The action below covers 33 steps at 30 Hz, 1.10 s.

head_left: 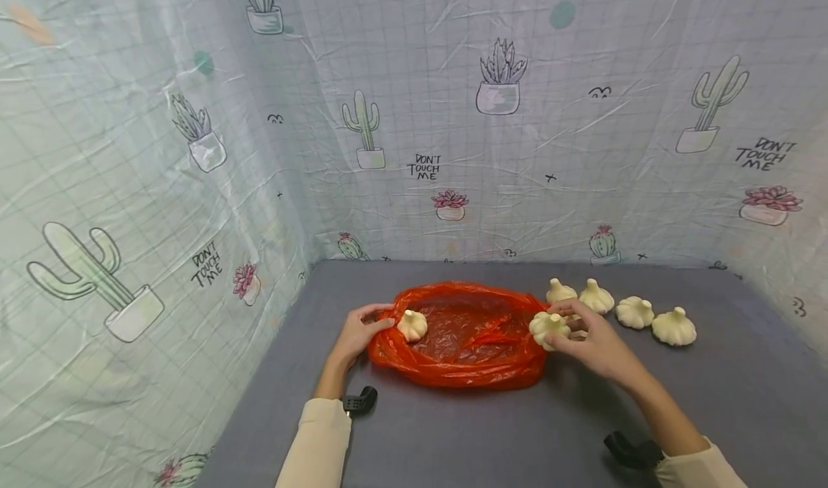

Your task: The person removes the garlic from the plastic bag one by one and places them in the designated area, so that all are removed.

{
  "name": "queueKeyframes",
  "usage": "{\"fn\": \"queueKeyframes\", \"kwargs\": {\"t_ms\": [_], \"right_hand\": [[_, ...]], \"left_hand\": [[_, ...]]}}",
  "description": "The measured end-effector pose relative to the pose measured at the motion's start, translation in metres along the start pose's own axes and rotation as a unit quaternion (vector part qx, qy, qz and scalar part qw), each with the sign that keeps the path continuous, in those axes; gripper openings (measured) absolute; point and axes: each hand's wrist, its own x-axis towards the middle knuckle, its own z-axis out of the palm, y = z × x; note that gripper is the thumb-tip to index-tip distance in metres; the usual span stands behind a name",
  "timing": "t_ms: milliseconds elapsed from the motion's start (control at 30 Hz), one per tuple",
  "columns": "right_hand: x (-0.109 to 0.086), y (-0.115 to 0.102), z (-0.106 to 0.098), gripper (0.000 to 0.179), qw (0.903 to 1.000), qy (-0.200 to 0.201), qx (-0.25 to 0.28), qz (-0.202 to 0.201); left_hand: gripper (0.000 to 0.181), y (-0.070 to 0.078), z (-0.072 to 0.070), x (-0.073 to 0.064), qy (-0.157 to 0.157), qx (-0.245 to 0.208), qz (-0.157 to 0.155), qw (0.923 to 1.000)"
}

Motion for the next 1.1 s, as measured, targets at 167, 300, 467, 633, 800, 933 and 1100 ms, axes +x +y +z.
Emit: {"fn": "queueKeyframes", "kwargs": {"t_ms": [167,300,467,633,800,933,1100], "right_hand": [[-0.001,-0.001,-0.009,0.042,1.0,0.003,-0.003,-0.004],[-0.003,-0.001,-0.018,0.041,0.9999,0.011,-0.005,0.008],[-0.006,0.005,-0.03,0.044,0.9996,0.011,-0.016,0.022],[-0.008,0.014,-0.046,0.046,0.9992,0.013,-0.031,0.024],[-0.01,0.023,-0.061,0.05,0.9979,0.016,-0.049,0.04],[-0.011,0.028,-0.07,0.052,0.9966,0.02,-0.053,0.059],[-0.012,0.033,-0.078,0.057,0.9947,0.014,-0.049,0.09]], "left_hand": [[0.035,0.0,-0.002,0.001,-0.004,0.006,-0.009,0.9999],[0.036,-0.002,-0.003,0.001,-0.004,0.001,-0.01,0.9999],[0.036,-0.004,-0.003,-0.001,0.003,0.004,-0.002,1.0],[0.035,-0.003,-0.002,-0.002,-0.002,0.002,0.002,1.0],[0.034,-0.002,-0.001,-0.001,-0.003,-0.004,0.004,1.0],[0.034,-0.003,-0.001,0.0,-0.001,-0.004,0.005,1.0],[0.036,-0.002,-0.001,0.0,0.0,0.0,0.008,1.0]]}}
